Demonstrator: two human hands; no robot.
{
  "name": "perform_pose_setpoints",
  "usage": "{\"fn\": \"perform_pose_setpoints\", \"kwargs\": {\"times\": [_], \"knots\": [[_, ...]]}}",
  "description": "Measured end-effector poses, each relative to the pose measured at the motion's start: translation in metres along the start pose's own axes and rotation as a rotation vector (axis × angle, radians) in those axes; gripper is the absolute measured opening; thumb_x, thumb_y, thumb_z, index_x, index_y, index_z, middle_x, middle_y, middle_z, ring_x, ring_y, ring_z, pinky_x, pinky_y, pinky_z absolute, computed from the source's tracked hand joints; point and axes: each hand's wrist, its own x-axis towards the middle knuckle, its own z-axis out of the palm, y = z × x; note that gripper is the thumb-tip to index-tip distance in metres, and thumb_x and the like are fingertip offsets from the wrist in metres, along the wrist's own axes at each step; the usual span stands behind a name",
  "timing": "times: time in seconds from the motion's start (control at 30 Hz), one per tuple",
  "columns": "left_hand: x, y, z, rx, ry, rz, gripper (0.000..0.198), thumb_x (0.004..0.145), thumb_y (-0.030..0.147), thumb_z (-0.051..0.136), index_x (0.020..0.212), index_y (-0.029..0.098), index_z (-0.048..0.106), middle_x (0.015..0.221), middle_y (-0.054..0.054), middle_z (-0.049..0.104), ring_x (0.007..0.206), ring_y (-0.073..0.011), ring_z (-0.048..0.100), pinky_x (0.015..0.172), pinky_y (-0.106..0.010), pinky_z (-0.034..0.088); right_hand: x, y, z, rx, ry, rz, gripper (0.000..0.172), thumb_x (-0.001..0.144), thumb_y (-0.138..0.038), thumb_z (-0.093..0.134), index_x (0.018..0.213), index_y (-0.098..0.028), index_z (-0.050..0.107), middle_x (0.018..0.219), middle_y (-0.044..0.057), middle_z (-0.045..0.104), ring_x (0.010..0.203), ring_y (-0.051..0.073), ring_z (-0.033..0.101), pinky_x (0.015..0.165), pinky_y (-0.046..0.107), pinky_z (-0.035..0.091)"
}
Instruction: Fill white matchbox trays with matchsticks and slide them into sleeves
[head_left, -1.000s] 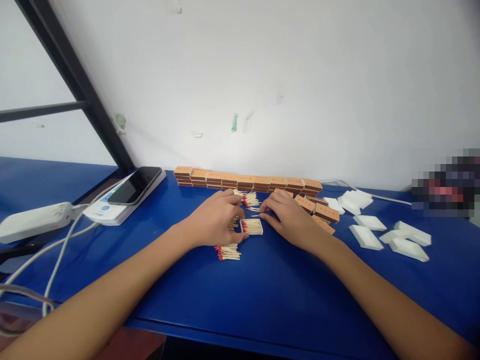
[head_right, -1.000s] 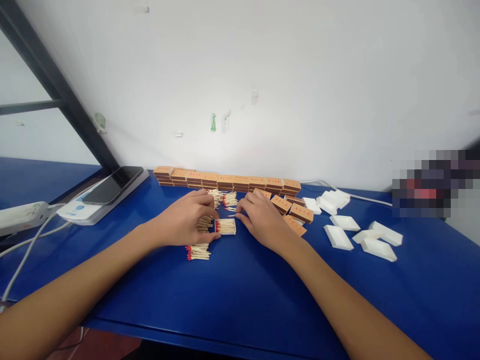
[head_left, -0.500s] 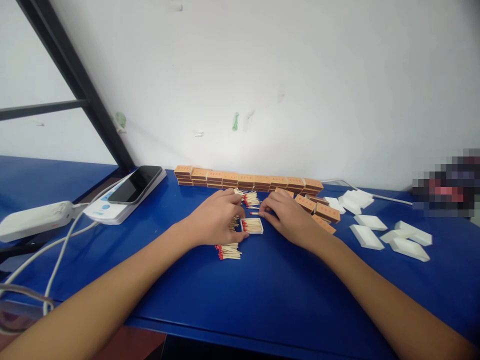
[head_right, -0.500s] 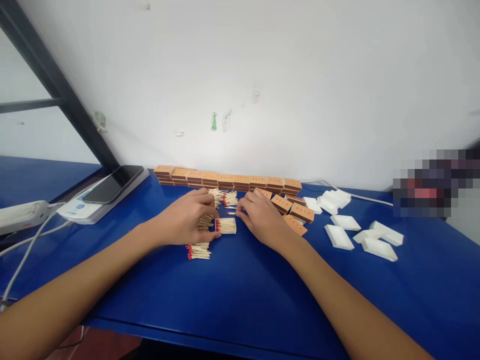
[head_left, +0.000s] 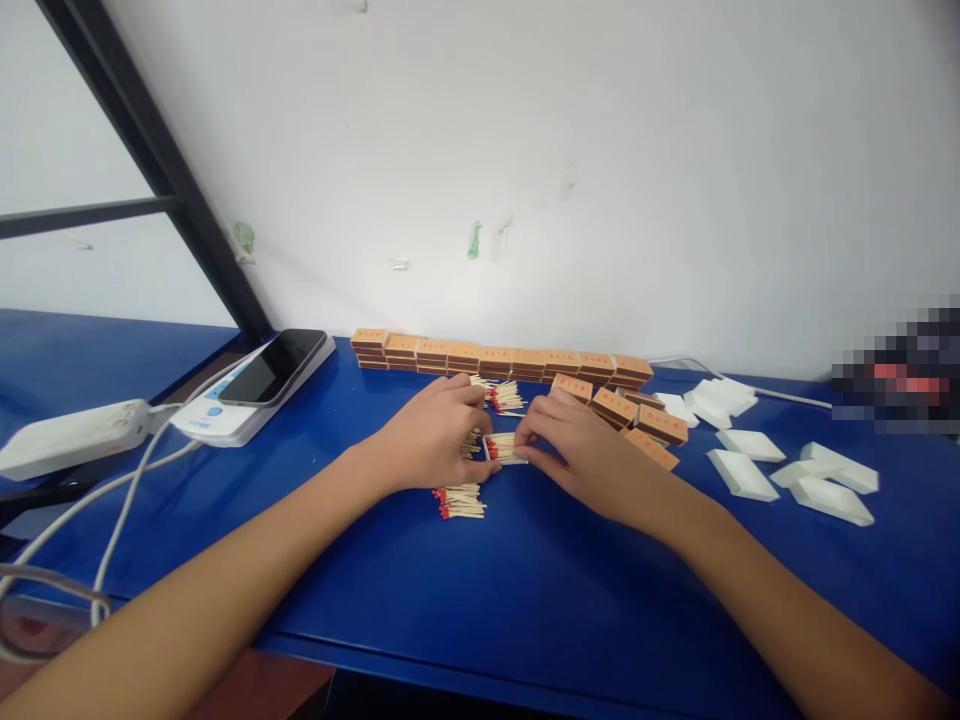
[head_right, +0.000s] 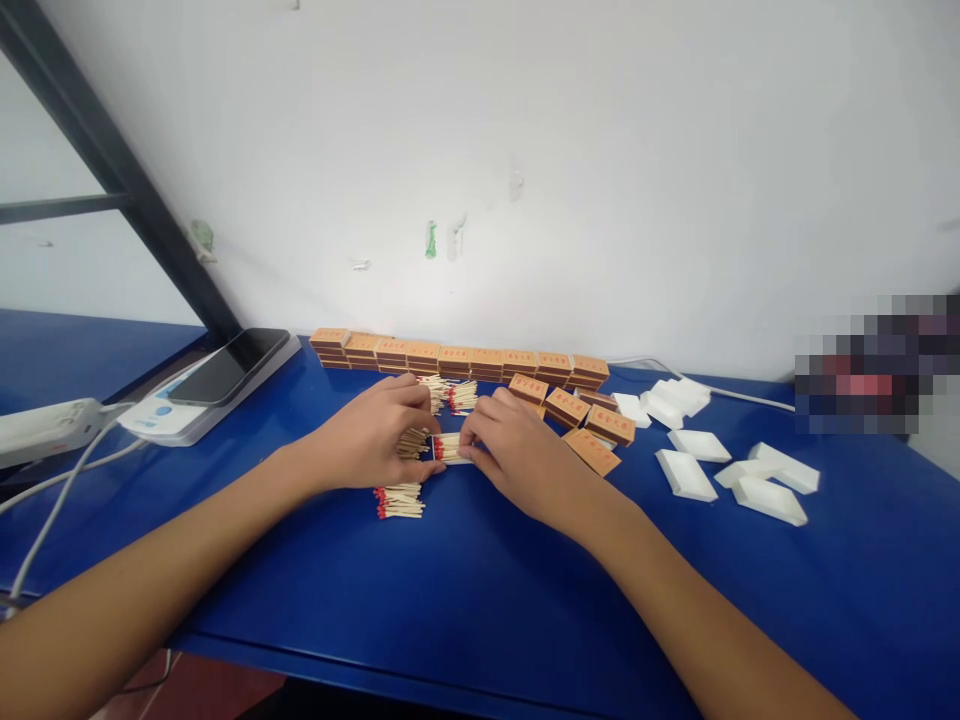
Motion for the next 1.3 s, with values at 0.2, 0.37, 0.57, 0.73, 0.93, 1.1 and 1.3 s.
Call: {"fn": "perform_pose_setpoints", "kwargs": {"times": [0.2, 0.37, 0.57, 0.73, 0.93, 1.1, 1.3], "knots": [[0.0, 0.001, -0.001, 0.007, -0.008, -0.001, 0.034, 0.083, 0.047, 0.079, 0.099, 0.017, 0.08, 0.088, -0.004, 0.06, 0.091, -0.0229, 0.055, 0.087, -0.04, 0.045, 0.001, 0.005, 0.0, 0.071, 0.036, 0.056, 0.013, 0.102, -0.018, 0.058, 0.09, -0.022, 0.062, 0.092, 0.005, 0.064, 0.092, 0.023, 0.055, 0.08, 0.038, 0.046], [0.0, 0.003, -0.002, -0.003, -0.019, 0.005, 0.035, 0.085, 0.047, 0.079, 0.1, 0.016, 0.08, 0.091, -0.005, 0.062, 0.093, -0.0228, 0.056, 0.089, -0.039, 0.045, 0.006, 0.025, 0.004, -0.083, 0.164, 0.115, 0.007, 0.1, -0.021, 0.06, 0.096, -0.021, 0.067, 0.094, 0.009, 0.066, 0.097, 0.028, 0.055, 0.085, 0.043, 0.047], [0.0, 0.002, -0.002, -0.004, -0.017, -0.001, 0.035, 0.084, 0.047, 0.079, 0.1, 0.016, 0.08, 0.091, -0.005, 0.063, 0.093, -0.0232, 0.056, 0.088, -0.04, 0.045, 0.012, 0.041, 0.017, -0.174, 0.134, 0.111, 0.009, 0.099, -0.026, 0.062, 0.097, -0.02, 0.069, 0.098, 0.011, 0.065, 0.099, 0.03, 0.054, 0.088, 0.046, 0.047], [0.0, 0.002, -0.003, -0.002, -0.018, -0.003, 0.035, 0.084, 0.047, 0.08, 0.1, 0.016, 0.08, 0.091, -0.005, 0.062, 0.094, -0.0237, 0.056, 0.089, -0.04, 0.045, 0.016, 0.042, 0.021, -0.22, 0.09, 0.105, 0.014, 0.101, -0.022, 0.057, 0.089, -0.019, 0.064, 0.096, 0.011, 0.064, 0.096, 0.029, 0.053, 0.084, 0.044, 0.046], [-0.001, 0.001, -0.003, -0.009, -0.008, -0.002, 0.033, 0.085, 0.046, 0.078, 0.1, 0.017, 0.08, 0.089, -0.005, 0.061, 0.093, -0.0235, 0.055, 0.087, -0.039, 0.046, 0.009, 0.029, 0.005, -0.196, 0.084, 0.085, 0.015, 0.103, -0.023, 0.053, 0.09, -0.021, 0.06, 0.097, 0.011, 0.064, 0.096, 0.029, 0.052, 0.084, 0.045, 0.046], [0.0, 0.0, -0.002, 0.002, -0.003, -0.006, 0.035, 0.084, 0.047, 0.079, 0.099, 0.016, 0.079, 0.09, -0.006, 0.062, 0.092, -0.0239, 0.055, 0.086, -0.039, 0.045, 0.0, 0.01, -0.006, -0.098, 0.071, 0.007, 0.016, 0.106, -0.024, 0.051, 0.091, -0.023, 0.058, 0.096, 0.009, 0.062, 0.093, 0.027, 0.052, 0.082, 0.042, 0.044], [0.0, 0.0, -0.002, 0.0, -0.001, 0.003, 0.032, 0.084, 0.045, 0.079, 0.098, 0.016, 0.079, 0.088, -0.005, 0.061, 0.091, -0.0233, 0.055, 0.086, -0.039, 0.046, -0.002, 0.004, 0.003, -0.063, -0.004, -0.02, 0.016, 0.104, -0.018, 0.053, 0.089, -0.022, 0.058, 0.095, 0.007, 0.062, 0.093, 0.026, 0.052, 0.082, 0.041, 0.044]]}}
